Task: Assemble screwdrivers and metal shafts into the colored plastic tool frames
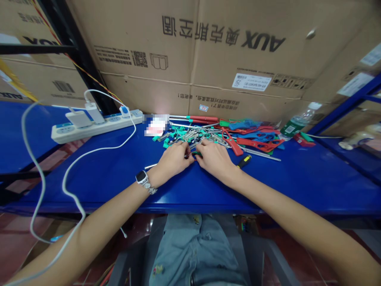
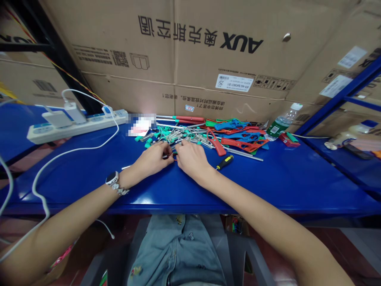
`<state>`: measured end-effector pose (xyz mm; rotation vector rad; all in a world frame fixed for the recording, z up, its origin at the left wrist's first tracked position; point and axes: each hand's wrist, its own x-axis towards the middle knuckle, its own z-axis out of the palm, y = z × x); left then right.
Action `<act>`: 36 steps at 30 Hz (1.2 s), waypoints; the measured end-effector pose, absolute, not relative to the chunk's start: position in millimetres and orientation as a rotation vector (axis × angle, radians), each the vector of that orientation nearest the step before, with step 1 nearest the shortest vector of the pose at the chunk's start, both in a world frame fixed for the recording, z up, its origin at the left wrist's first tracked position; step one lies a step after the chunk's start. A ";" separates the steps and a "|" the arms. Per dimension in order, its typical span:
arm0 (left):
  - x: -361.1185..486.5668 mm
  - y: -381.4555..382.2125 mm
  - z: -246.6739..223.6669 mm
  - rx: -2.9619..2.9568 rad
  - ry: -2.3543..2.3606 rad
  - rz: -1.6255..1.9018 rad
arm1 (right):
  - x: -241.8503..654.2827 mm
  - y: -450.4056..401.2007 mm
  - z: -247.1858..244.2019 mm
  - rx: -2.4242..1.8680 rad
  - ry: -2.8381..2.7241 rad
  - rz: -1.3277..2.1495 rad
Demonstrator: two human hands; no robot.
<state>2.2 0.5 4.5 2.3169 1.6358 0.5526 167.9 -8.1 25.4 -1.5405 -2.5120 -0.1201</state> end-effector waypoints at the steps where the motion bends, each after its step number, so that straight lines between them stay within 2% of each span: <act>1: 2.2 0.2 4.6 2.318 1.642 0.544 | 167.2 -8.2 26.1 -1.557 -2.514 -0.114; 15: 2.9 -2.0 8.4 2.324 1.681 0.491 | 165.1 -14.3 30.4 -1.668 -2.540 -0.133; 25: 3.4 -1.2 7.0 2.334 1.677 0.516 | 167.2 -12.5 27.9 -1.635 -2.485 -0.019; 36: 5.7 -2.3 8.5 2.344 1.716 0.482 | 161.2 -10.2 27.8 -1.622 -2.557 -0.103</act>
